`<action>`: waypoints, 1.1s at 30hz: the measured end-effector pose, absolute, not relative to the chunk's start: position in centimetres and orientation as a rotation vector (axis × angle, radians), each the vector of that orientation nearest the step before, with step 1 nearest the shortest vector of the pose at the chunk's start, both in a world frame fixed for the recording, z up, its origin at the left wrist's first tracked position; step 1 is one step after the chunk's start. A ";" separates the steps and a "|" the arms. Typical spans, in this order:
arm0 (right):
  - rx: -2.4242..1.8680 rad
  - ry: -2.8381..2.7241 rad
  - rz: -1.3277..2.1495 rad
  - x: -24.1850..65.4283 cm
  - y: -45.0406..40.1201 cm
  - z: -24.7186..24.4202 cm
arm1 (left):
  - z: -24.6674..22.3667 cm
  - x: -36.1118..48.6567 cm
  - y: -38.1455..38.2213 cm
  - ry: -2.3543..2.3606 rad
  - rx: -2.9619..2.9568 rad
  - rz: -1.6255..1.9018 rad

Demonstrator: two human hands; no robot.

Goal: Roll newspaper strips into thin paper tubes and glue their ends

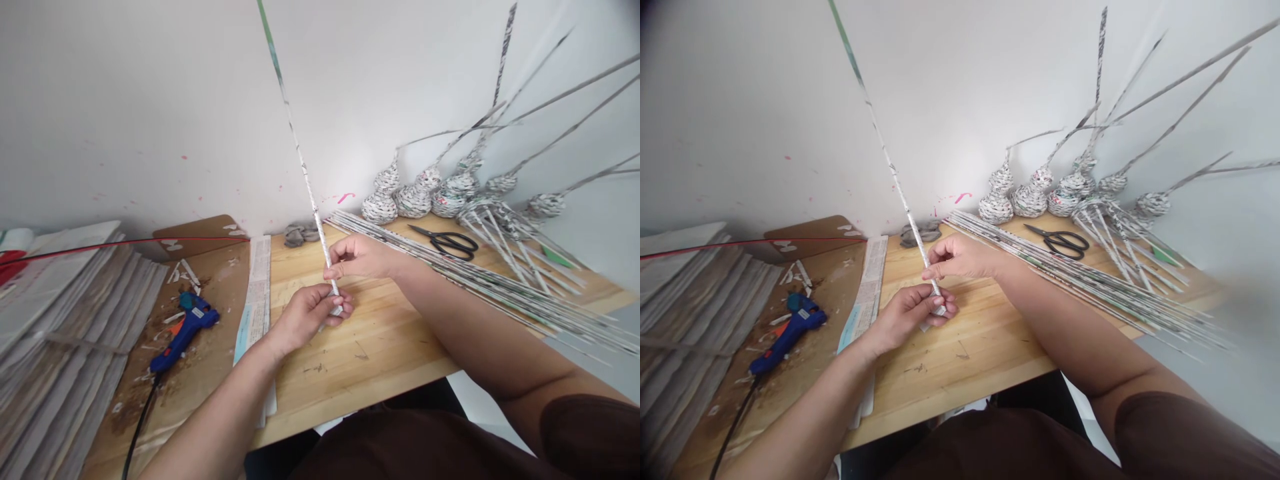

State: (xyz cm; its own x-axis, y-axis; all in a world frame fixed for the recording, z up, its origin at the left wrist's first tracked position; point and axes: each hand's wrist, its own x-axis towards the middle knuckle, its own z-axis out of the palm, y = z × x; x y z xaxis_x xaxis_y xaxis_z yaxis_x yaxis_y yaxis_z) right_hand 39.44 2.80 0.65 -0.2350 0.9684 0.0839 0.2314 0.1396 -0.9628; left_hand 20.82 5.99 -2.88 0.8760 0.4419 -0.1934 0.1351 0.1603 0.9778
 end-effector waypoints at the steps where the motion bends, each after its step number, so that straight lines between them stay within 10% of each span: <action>1: -1.198 -1.582 1.120 39.4 2.8 0.6 | -2.9 20.8 6.0 0.495 1.410 0.237; 20: -1.320 -1.513 0.795 38.1 2.5 0.0 | -2.5 20.2 8.8 0.770 1.725 0.696; 33: -1.134 -1.013 0.556 36.5 3.9 0.0 | -2.8 19.6 11.1 0.879 0.920 1.041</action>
State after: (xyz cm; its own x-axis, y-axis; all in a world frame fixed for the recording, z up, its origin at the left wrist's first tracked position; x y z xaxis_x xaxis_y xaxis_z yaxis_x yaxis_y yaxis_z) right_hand 36.50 3.90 -0.02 0.4660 0.8024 0.3730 0.1162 0.3624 -0.9248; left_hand 19.62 11.06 -2.84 0.2631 0.9525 -0.1532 -0.3103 0.2339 0.9214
